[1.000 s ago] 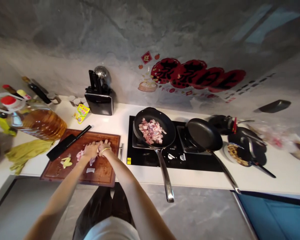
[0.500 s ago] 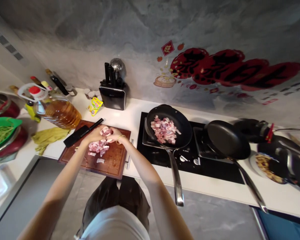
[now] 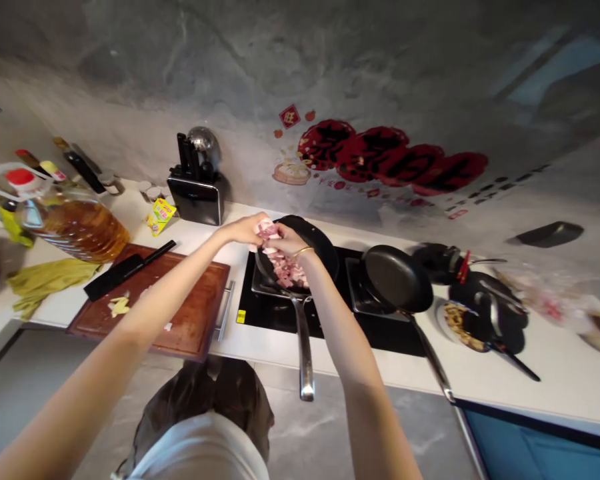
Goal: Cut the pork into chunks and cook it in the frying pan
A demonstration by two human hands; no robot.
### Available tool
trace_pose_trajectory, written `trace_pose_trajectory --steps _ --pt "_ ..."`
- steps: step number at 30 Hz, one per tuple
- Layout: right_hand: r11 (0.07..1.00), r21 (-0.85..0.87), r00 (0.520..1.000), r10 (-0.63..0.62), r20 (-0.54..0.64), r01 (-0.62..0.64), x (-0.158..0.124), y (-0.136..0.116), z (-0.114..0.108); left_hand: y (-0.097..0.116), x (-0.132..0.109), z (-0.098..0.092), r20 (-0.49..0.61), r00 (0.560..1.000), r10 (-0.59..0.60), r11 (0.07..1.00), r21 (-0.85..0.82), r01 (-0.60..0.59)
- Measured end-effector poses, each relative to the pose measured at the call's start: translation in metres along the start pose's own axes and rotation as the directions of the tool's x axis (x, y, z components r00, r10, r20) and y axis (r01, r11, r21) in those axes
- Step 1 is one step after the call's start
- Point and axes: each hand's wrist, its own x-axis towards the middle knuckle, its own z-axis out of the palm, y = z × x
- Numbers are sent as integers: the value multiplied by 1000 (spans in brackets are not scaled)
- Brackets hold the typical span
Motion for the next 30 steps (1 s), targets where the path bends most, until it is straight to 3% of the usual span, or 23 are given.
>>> trace_pose_trajectory --steps 3,5,7,12,17,22,24,26,30 --pt "966 -234 988 84 -132 -113 -10 32 -51 15 45 49 117 985 -124 950 302 84" --pt "866 -442 964 150 -217 -234 -14 54 -73 20 62 78 180 961 -210 889 445 111" --pt "801 -530 953 164 -254 -279 -17 74 -87 23 71 102 199 946 -254 855 503 124" --pt "723 -632 948 101 -302 -279 -14 104 -107 25 80 129 138 950 -282 794 589 150" --pt "733 -650 964 30 -264 -201 -1 115 -129 34 84 120 22 986 -167 774 622 117" --pt "773 -628 990 -7 -139 -83 23 108 -140 38 69 88 -88 995 -35 834 547 78" --pt "790 -610 994 -12 -110 -58 32 102 -139 36 49 73 -193 980 55 904 426 34" --pt "808 -587 995 -11 -101 -50 41 98 -136 30 19 59 -336 935 108 964 266 -16" --pt "840 -536 994 28 -106 -81 52 90 -132 -2 -64 46 -573 819 -29 1000 -8 30"
